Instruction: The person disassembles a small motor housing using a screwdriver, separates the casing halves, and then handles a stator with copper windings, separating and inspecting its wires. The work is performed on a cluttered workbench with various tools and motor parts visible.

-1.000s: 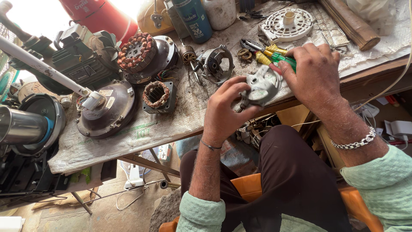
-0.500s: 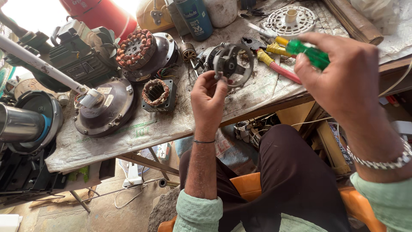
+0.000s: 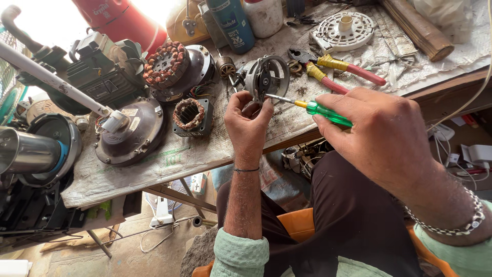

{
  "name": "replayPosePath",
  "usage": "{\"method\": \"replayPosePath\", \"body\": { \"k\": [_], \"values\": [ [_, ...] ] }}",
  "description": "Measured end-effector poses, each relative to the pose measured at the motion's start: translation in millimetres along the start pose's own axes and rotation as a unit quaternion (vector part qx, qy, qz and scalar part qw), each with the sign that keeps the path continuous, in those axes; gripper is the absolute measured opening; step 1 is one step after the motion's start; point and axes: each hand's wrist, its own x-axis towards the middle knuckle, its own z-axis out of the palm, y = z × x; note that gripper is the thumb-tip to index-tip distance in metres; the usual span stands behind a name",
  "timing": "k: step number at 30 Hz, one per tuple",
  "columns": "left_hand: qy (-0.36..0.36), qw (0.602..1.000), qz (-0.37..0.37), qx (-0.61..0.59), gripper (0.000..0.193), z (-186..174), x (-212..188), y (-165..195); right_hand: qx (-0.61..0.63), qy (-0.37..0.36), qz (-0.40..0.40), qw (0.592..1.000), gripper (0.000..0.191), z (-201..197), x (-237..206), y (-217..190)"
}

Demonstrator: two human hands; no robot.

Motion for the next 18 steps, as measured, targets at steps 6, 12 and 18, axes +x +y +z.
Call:
{"method": "replayPosePath", "body": {
  "k": [6, 12, 18],
  "values": [
    [-0.012, 1.000, 0.003, -0.015, 0.031, 0.3, -2.0, 0.7, 0.002, 0.016, -0.035, 0.999, 0.023, 6.8, -2.0, 3.5],
    [0.004, 1.000, 0.010, 0.020, 0.035, 1.0, -1.5, -1.9, -0.029, 0.007, -0.040, 0.999, 0.024, 9.0, -3.2, 1.7],
    [-0.002, 1.000, 0.010, 0.021, 0.037, 0.4, -1.7, -2.7, -0.051, 0.026, -0.067, 0.996, 0.024, 11.3, -4.1, 1.6]
  ]
}}
